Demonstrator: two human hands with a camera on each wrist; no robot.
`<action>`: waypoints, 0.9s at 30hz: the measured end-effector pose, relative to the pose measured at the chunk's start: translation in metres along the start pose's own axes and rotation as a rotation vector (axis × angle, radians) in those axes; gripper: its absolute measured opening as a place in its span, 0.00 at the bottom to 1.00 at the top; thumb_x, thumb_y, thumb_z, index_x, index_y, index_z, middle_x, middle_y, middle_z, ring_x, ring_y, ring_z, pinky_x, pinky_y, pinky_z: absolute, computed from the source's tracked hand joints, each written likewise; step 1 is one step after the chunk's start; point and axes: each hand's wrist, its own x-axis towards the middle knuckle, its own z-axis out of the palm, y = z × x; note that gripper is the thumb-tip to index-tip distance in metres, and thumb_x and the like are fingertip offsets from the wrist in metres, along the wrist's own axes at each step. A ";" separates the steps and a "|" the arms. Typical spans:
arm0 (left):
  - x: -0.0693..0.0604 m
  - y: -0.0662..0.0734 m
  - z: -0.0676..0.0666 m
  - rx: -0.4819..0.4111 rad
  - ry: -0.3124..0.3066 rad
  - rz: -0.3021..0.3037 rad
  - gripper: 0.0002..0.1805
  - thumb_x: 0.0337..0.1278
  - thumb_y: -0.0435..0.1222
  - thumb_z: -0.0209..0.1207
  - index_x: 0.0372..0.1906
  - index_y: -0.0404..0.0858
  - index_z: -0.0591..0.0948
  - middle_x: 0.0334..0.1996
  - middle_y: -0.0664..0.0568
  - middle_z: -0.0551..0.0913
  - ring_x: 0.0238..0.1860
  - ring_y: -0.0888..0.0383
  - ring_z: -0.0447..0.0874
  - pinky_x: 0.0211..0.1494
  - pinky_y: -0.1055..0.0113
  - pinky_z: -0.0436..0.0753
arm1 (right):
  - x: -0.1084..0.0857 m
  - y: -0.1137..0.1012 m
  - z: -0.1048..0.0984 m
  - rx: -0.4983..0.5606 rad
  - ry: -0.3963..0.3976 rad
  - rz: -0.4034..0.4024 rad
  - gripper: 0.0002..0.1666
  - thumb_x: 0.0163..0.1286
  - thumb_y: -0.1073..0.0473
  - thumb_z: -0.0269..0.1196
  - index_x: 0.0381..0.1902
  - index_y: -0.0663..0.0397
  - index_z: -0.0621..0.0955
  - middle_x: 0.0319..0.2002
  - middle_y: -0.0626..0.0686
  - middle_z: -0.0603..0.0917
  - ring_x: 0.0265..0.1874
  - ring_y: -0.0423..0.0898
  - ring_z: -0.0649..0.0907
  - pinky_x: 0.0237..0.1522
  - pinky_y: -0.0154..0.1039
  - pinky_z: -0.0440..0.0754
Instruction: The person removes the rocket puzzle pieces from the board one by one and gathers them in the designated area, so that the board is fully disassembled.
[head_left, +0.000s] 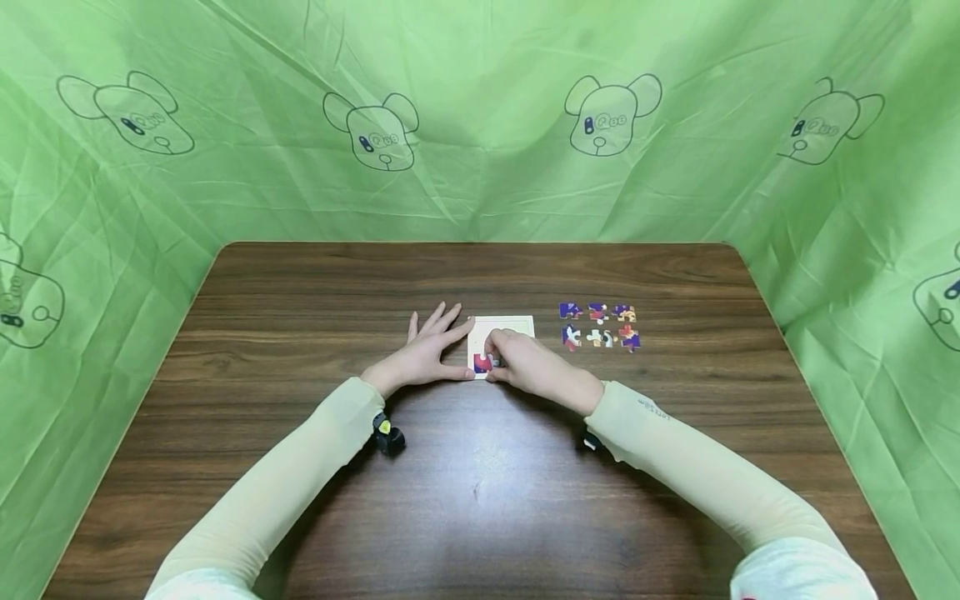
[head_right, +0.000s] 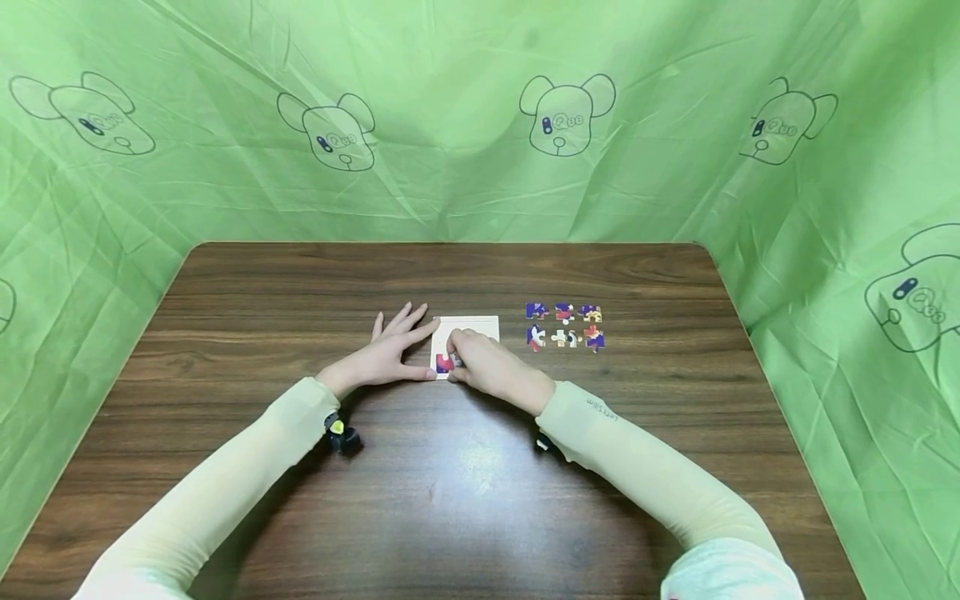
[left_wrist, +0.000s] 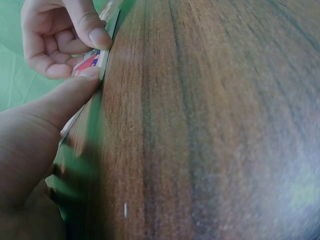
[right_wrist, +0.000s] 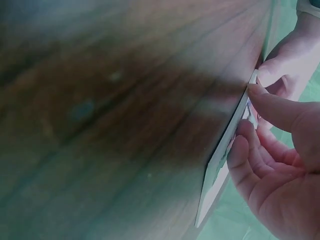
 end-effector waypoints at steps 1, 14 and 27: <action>0.000 0.000 0.000 -0.001 0.004 0.004 0.53 0.57 0.54 0.73 0.83 0.42 0.61 0.84 0.38 0.47 0.84 0.37 0.33 0.75 0.27 0.25 | 0.000 0.000 0.000 0.001 0.000 -0.001 0.19 0.63 0.59 0.77 0.42 0.60 0.78 0.32 0.51 0.80 0.32 0.43 0.77 0.39 0.41 0.80; 0.000 0.000 -0.001 0.001 -0.016 -0.006 0.53 0.59 0.56 0.72 0.83 0.44 0.59 0.85 0.40 0.45 0.84 0.39 0.31 0.75 0.29 0.24 | 0.003 0.003 -0.004 0.066 -0.042 0.064 0.20 0.62 0.57 0.77 0.44 0.61 0.80 0.35 0.52 0.85 0.33 0.44 0.82 0.42 0.39 0.84; -0.002 0.003 -0.002 -0.003 -0.005 0.004 0.52 0.59 0.54 0.72 0.82 0.42 0.61 0.84 0.38 0.46 0.84 0.37 0.33 0.75 0.28 0.26 | 0.001 0.002 -0.009 0.046 -0.032 0.074 0.17 0.66 0.57 0.75 0.46 0.62 0.83 0.33 0.51 0.85 0.31 0.42 0.81 0.40 0.39 0.83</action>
